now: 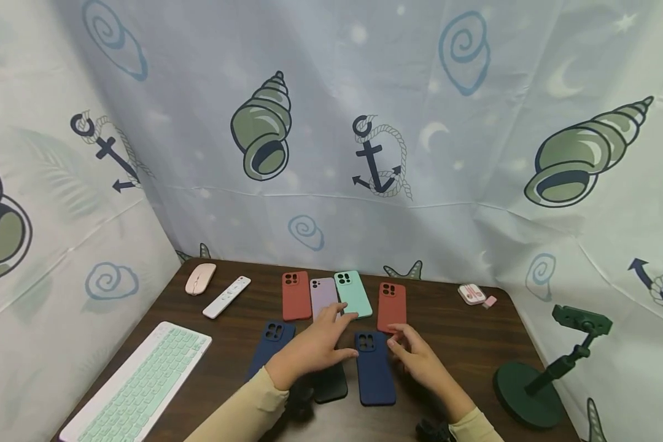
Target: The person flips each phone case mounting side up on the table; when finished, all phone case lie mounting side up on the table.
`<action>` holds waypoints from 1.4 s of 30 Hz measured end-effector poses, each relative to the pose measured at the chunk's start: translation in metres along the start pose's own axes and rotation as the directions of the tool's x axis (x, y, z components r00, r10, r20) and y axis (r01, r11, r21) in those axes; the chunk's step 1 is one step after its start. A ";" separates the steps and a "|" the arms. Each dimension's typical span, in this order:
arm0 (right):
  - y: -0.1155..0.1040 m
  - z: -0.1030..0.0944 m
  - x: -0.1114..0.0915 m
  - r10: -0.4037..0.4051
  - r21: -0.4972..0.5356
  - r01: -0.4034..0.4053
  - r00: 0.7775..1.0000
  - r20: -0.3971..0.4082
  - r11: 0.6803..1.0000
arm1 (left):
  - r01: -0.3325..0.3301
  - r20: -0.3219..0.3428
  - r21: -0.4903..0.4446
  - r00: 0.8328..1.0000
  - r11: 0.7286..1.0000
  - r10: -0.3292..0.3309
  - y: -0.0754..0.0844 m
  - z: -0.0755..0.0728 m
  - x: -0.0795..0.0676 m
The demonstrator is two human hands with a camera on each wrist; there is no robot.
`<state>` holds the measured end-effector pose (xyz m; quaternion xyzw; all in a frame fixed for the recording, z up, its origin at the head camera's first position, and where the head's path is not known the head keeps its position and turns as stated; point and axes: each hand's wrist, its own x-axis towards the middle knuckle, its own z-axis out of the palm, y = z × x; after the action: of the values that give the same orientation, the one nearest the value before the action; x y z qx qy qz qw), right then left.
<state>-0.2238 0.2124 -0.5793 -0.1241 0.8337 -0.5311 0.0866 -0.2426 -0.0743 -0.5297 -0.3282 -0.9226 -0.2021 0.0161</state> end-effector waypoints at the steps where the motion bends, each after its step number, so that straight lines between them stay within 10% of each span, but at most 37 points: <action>1: 0.002 0.000 -0.001 0.026 0.034 -0.027 0.999 0.027 0.999 | 0.009 0.028 -0.008 1.000 1.000 -0.009 0.001 0.002 0.001; 16: 0.028 0.002 -0.003 0.166 0.231 -0.174 0.985 0.057 0.957 | 0.150 0.286 -0.072 0.950 0.986 -0.124 0.024 0.014 0.017; 29: 0.025 0.000 -0.001 0.172 0.184 -0.183 0.982 0.073 0.966 | 0.130 0.293 0.035 0.947 0.991 -0.134 0.030 0.034 0.027; 42: 0.028 -0.002 -0.003 0.125 0.223 -0.144 0.987 0.098 0.964 | 0.229 0.326 -0.174 0.931 0.958 -0.163 0.031 0.033 0.022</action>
<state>-0.2247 0.2257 -0.6036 -0.0784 0.7689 -0.6110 0.1709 -0.2374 -0.0273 -0.5451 -0.2613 -0.9156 -0.2446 -0.1832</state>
